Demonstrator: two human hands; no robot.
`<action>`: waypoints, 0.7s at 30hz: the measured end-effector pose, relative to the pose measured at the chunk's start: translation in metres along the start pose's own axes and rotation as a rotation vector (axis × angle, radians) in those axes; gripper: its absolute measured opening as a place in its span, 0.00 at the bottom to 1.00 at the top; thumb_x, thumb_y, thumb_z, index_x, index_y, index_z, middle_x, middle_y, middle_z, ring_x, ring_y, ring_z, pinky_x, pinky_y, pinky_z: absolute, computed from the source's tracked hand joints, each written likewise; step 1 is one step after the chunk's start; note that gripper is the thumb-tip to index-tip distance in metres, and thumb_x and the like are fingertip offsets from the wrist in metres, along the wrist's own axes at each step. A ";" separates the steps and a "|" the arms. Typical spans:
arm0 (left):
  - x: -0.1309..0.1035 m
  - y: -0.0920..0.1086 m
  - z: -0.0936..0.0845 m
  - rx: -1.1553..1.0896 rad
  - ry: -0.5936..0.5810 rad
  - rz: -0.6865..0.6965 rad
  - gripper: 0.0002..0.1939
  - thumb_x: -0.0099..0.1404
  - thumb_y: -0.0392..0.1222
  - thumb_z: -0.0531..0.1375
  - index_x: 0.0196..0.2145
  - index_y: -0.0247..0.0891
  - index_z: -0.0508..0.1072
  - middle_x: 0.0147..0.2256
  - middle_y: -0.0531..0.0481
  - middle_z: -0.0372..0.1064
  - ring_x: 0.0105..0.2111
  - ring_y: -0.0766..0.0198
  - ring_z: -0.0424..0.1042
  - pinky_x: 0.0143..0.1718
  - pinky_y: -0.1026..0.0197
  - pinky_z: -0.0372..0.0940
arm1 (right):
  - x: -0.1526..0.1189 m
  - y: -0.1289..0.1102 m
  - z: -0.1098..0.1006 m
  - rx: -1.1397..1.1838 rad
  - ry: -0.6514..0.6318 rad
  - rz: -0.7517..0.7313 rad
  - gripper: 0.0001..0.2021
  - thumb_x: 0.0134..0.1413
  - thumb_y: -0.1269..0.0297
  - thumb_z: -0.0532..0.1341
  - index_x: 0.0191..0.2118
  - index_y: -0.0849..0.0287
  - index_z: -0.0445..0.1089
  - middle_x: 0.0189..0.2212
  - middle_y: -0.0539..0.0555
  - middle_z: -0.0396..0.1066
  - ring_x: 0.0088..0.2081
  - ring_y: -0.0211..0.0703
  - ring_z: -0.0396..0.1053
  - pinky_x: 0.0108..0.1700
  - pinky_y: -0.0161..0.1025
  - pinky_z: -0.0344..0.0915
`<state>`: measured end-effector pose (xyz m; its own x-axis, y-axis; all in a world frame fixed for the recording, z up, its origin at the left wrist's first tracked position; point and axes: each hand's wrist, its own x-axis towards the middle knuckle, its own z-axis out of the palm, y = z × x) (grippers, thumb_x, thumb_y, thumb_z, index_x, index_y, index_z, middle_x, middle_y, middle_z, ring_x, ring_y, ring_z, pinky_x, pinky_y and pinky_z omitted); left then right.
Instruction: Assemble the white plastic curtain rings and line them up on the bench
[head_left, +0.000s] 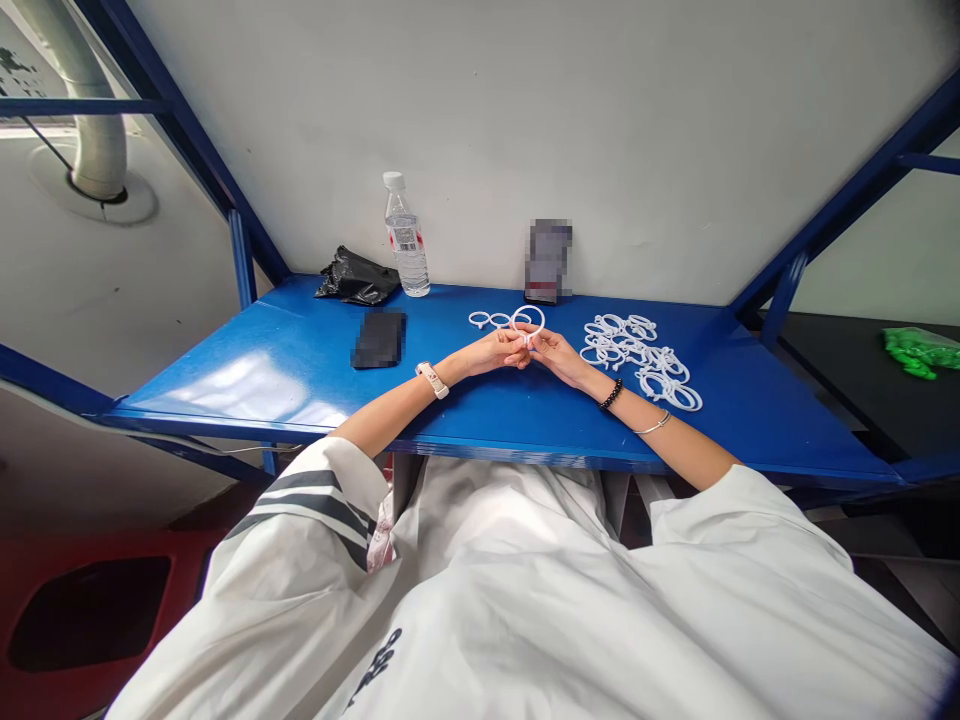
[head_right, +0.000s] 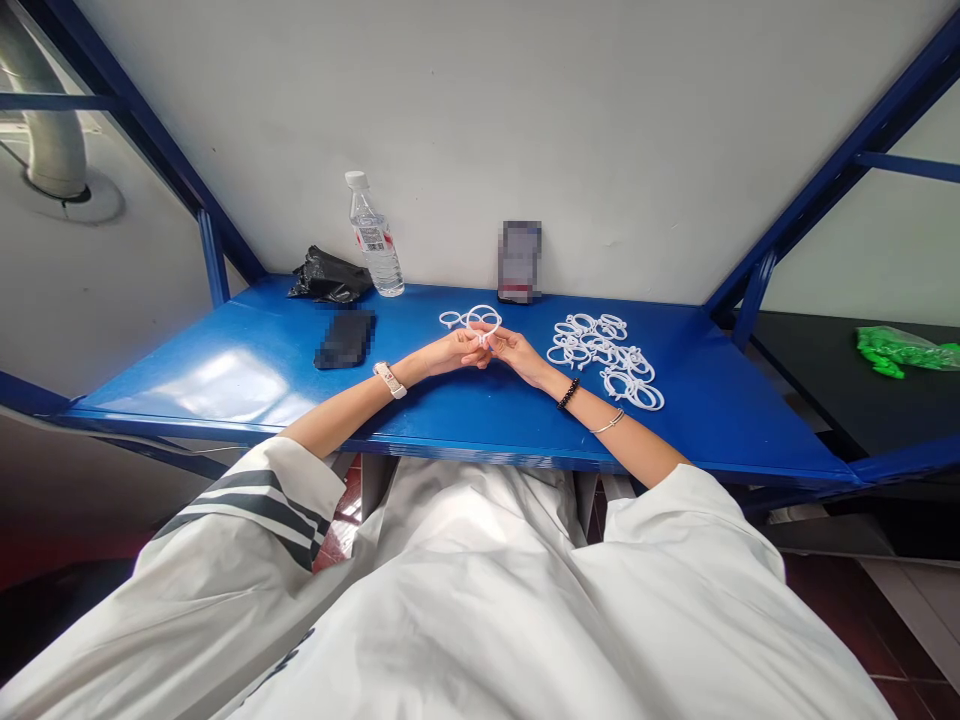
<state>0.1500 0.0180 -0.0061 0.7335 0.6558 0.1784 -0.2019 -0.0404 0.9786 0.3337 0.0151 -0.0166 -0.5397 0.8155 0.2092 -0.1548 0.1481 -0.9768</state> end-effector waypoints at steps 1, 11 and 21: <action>0.000 0.000 0.000 0.002 0.002 -0.002 0.32 0.50 0.68 0.71 0.20 0.37 0.65 0.16 0.55 0.57 0.25 0.66 0.65 0.32 0.62 0.63 | 0.000 0.000 0.000 -0.005 0.003 0.002 0.32 0.42 0.35 0.71 0.49 0.52 0.79 0.45 0.55 0.79 0.41 0.46 0.78 0.47 0.43 0.76; -0.001 0.001 0.003 -0.017 -0.019 -0.021 0.32 0.48 0.68 0.72 0.17 0.36 0.66 0.17 0.55 0.57 0.26 0.66 0.65 0.32 0.61 0.62 | -0.001 0.002 -0.003 -0.016 -0.019 -0.029 0.31 0.45 0.39 0.72 0.52 0.51 0.78 0.43 0.54 0.80 0.36 0.42 0.79 0.42 0.39 0.76; 0.000 -0.002 0.002 -0.010 -0.008 -0.026 0.27 0.51 0.64 0.72 0.23 0.36 0.71 0.17 0.55 0.57 0.24 0.67 0.62 0.33 0.60 0.63 | -0.002 -0.002 -0.002 -0.032 -0.012 0.007 0.32 0.38 0.39 0.75 0.47 0.54 0.79 0.42 0.56 0.80 0.40 0.48 0.79 0.41 0.42 0.77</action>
<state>0.1512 0.0167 -0.0075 0.7440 0.6502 0.1537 -0.1889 -0.0160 0.9819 0.3368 0.0148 -0.0150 -0.5504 0.8099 0.2026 -0.1244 0.1604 -0.9792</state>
